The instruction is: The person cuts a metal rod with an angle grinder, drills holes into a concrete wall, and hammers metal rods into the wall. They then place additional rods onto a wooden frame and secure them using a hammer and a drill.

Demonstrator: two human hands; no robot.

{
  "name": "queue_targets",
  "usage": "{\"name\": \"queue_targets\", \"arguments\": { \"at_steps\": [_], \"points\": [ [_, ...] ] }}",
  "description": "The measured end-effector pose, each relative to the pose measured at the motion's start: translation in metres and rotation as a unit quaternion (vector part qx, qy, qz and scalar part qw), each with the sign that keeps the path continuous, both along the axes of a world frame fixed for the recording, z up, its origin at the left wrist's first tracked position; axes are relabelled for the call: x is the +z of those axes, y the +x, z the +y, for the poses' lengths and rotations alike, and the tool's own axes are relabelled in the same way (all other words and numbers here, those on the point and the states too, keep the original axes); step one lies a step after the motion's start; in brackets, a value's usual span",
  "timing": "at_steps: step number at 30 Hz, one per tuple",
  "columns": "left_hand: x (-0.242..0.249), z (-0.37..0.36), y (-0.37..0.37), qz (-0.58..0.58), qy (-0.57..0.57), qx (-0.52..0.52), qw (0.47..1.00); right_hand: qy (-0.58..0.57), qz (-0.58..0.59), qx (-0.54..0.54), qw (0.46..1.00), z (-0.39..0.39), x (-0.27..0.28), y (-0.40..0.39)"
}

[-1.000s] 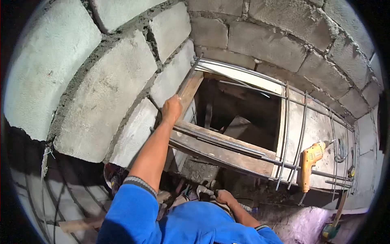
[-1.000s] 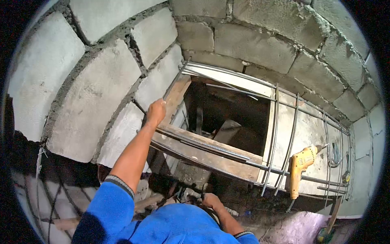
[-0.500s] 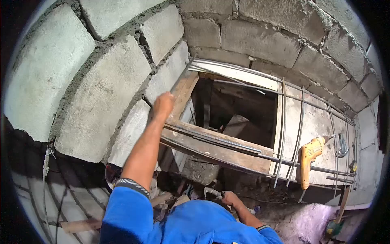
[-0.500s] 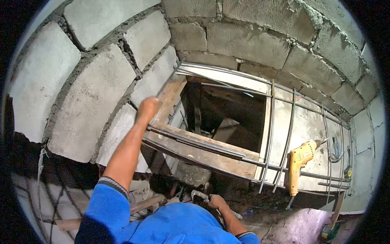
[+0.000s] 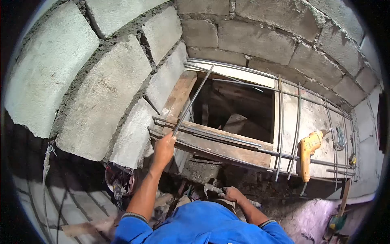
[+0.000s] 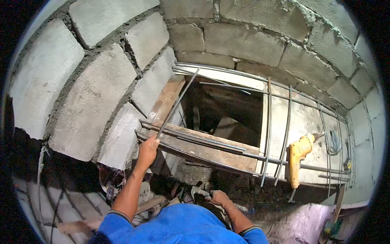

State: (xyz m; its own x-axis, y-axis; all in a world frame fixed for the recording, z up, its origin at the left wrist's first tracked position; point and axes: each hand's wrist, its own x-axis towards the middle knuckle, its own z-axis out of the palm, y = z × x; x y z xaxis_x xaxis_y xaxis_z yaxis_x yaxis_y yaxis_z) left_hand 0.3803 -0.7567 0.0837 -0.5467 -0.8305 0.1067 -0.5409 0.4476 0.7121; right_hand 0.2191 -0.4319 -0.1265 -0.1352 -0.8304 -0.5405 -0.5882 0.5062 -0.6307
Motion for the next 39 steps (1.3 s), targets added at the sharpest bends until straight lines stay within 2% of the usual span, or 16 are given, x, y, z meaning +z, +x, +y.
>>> {"name": "queue_targets", "arguments": {
  "at_steps": [2,4,11,14,17,18,20,22,24,25,26,27,28,31,36,39],
  "points": [
    [-0.008,0.009,0.012,0.011,0.033,-0.005,0.999,-0.011,-0.010,0.013,1.000,0.000,0.019,0.005],
    [-0.024,0.005,0.024,0.123,0.057,-0.021,0.991,-0.040,-0.002,-0.017,0.999,0.009,0.033,0.016],
    [-0.010,0.009,0.004,0.102,0.087,-0.054,0.989,-0.082,-0.053,-0.234,0.967,0.063,0.169,0.054],
    [0.011,0.023,-0.019,0.160,0.223,-0.099,0.956,-0.149,-0.028,-0.362,0.920,0.103,0.218,0.052],
    [0.005,0.023,-0.025,0.219,0.245,-0.083,0.941,-0.254,0.129,-0.484,0.827,0.155,0.233,0.022],
    [0.004,0.015,-0.021,0.219,0.232,-0.066,0.946,-0.251,0.273,-0.464,0.804,0.164,0.246,0.004],
    [0.001,0.004,-0.019,0.167,0.196,-0.052,0.965,-0.284,0.227,-0.590,0.721,0.194,0.242,-0.046],
    [-0.014,-0.016,-0.019,0.133,0.163,-0.036,0.977,-0.248,0.370,-0.538,0.716,0.223,0.246,-0.110],
    [-0.031,-0.036,-0.020,0.116,0.043,-0.035,0.992,-0.176,0.394,-0.549,0.716,0.213,0.275,-0.149],
    [-0.012,-0.036,-0.022,0.050,-0.006,-0.041,0.998,-0.186,0.426,-0.524,0.713,0.234,0.256,-0.186],
    [-0.013,-0.041,-0.022,0.085,0.111,-0.026,0.990,-0.190,0.464,-0.504,0.704,0.256,0.233,-0.218],
    [-0.041,-0.058,-0.021,0.134,0.033,-0.041,0.990,-0.119,0.461,-0.523,0.707,0.258,0.229,-0.237],
    [-0.020,-0.046,-0.031,0.135,0.140,-0.023,0.981,-0.044,0.458,-0.540,0.705,0.260,0.232,-0.255],
    [0.023,-0.016,-0.054,0.023,0.151,-0.074,0.985,-0.010,0.472,-0.516,0.714,0.263,0.226,-0.290],
    [0.026,0.046,-0.115,0.062,0.272,-0.165,0.946,0.104,0.449,-0.505,0.729,0.254,0.218,-0.331],
    [0.041,0.079,-0.163,0.029,0.302,-0.226,0.926,0.088,0.454,-0.493,0.737,0.254,0.218,-0.349]
  ]
}}
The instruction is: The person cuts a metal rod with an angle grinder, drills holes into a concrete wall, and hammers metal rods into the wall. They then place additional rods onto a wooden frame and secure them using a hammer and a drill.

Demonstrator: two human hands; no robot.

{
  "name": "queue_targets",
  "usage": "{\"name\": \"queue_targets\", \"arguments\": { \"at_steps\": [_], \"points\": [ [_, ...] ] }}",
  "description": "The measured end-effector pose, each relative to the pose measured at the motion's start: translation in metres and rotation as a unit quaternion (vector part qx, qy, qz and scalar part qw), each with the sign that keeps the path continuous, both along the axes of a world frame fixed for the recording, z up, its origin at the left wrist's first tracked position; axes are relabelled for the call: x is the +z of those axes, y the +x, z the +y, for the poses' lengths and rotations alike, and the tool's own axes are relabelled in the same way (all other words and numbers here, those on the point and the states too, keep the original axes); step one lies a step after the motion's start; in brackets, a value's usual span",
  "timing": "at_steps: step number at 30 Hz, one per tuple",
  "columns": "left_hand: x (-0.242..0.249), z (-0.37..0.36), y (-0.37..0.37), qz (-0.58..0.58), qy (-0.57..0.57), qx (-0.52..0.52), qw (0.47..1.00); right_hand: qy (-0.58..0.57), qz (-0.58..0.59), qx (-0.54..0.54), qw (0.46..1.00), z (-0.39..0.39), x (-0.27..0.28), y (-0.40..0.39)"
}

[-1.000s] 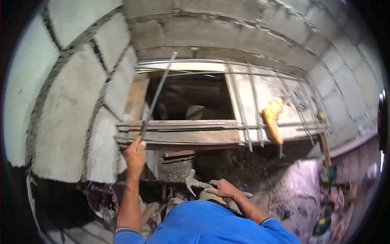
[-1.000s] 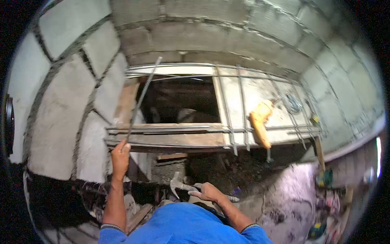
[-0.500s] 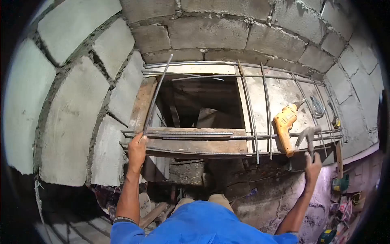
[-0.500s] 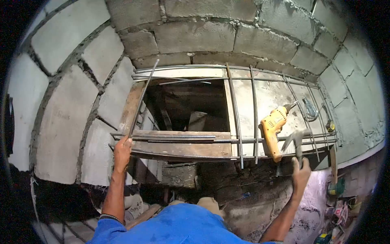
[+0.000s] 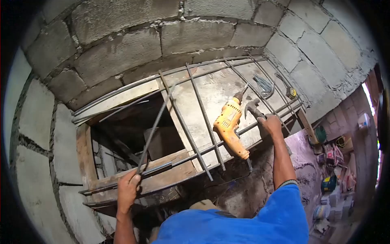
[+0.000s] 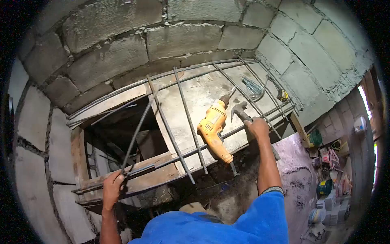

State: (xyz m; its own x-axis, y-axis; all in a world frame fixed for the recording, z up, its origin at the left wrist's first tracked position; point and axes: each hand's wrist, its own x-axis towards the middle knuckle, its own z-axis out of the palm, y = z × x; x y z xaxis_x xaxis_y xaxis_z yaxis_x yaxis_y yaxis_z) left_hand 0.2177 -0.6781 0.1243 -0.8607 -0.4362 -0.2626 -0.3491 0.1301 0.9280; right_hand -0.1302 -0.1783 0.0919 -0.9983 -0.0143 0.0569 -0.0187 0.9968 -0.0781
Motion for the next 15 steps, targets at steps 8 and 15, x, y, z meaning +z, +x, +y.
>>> {"name": "queue_targets", "arguments": {
  "at_steps": [8,15],
  "points": [
    [-0.056,0.076,-0.157,0.124,-0.146,-0.130,0.973,-0.150,0.005,0.043,0.988,-0.092,0.055,0.029],
    [-0.059,0.118,-0.217,0.111,-0.200,-0.151,0.962,-0.320,-0.107,0.024,0.941,-0.137,0.017,0.030]
  ]
}}
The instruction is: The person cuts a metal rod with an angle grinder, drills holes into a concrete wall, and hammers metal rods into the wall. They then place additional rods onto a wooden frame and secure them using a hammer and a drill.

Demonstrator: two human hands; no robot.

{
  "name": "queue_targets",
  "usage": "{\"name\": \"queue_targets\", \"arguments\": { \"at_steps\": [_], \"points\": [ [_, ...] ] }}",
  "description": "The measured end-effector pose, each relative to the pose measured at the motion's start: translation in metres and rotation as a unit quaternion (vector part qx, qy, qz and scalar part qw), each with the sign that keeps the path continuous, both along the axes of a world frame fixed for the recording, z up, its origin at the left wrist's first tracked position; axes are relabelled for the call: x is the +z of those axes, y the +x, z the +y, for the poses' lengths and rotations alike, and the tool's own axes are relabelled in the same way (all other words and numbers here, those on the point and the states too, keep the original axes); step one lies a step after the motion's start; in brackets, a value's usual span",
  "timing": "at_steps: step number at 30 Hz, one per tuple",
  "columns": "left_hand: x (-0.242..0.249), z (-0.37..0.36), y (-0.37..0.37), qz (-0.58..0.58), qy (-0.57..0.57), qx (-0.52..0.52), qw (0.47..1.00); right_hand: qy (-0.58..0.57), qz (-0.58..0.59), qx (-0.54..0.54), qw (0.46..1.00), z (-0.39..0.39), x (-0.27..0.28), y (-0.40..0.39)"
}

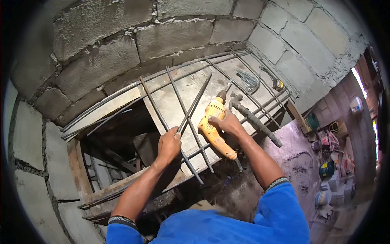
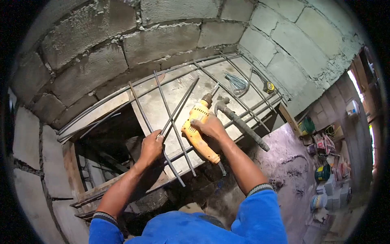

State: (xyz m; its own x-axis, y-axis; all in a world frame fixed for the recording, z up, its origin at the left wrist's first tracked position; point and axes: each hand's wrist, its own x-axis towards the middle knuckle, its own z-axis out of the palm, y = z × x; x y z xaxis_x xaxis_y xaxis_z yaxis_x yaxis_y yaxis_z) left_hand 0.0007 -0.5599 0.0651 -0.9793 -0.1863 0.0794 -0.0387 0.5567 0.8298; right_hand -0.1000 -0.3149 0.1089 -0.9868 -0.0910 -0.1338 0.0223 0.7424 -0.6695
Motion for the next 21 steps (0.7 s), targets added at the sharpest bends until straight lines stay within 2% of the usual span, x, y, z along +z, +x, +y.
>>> {"name": "queue_targets", "arguments": {
  "at_steps": [2,3,4,6,8,10,12,13,15,20,21],
  "points": [
    [0.006,0.006,-0.005,-0.014,-0.024,-0.017,0.999,-0.091,-0.038,-0.013,0.995,-0.007,0.014,-0.001],
    [0.010,0.007,-0.008,-0.032,-0.035,-0.030,0.998,-0.178,-0.020,-0.060,0.982,-0.002,-0.048,-0.030],
    [0.013,0.007,-0.009,-0.052,-0.046,-0.041,0.997,-0.179,-0.017,-0.062,0.982,-0.005,-0.046,-0.028],
    [0.009,0.006,-0.015,-0.057,-0.068,-0.068,0.994,-0.331,-0.080,-0.119,0.933,-0.011,-0.040,-0.024],
    [0.007,0.006,-0.016,-0.039,-0.070,-0.094,0.992,-0.366,-0.113,-0.134,0.914,-0.012,-0.028,-0.021],
    [0.009,0.003,-0.004,0.010,-0.017,-0.092,0.996,-0.415,-0.137,-0.148,0.887,-0.011,-0.020,-0.017],
    [0.009,-0.003,0.015,0.017,0.029,-0.087,0.996,-0.427,-0.138,-0.146,0.882,-0.010,-0.019,-0.015],
    [0.013,-0.006,0.025,0.015,0.028,-0.086,0.996,-0.426,-0.118,-0.122,0.889,-0.011,-0.007,-0.006],
    [0.025,-0.013,0.048,-0.043,0.097,-0.097,0.990,-0.420,-0.041,-0.046,0.906,-0.016,0.011,0.013],
    [0.037,-0.023,0.096,-0.040,0.194,-0.065,0.978,-0.265,0.067,-0.002,0.962,-0.033,0.028,0.059],
    [0.042,-0.023,0.103,-0.064,0.264,-0.049,0.961,-0.272,0.070,0.009,0.960,-0.036,0.029,0.065]
  ]
}}
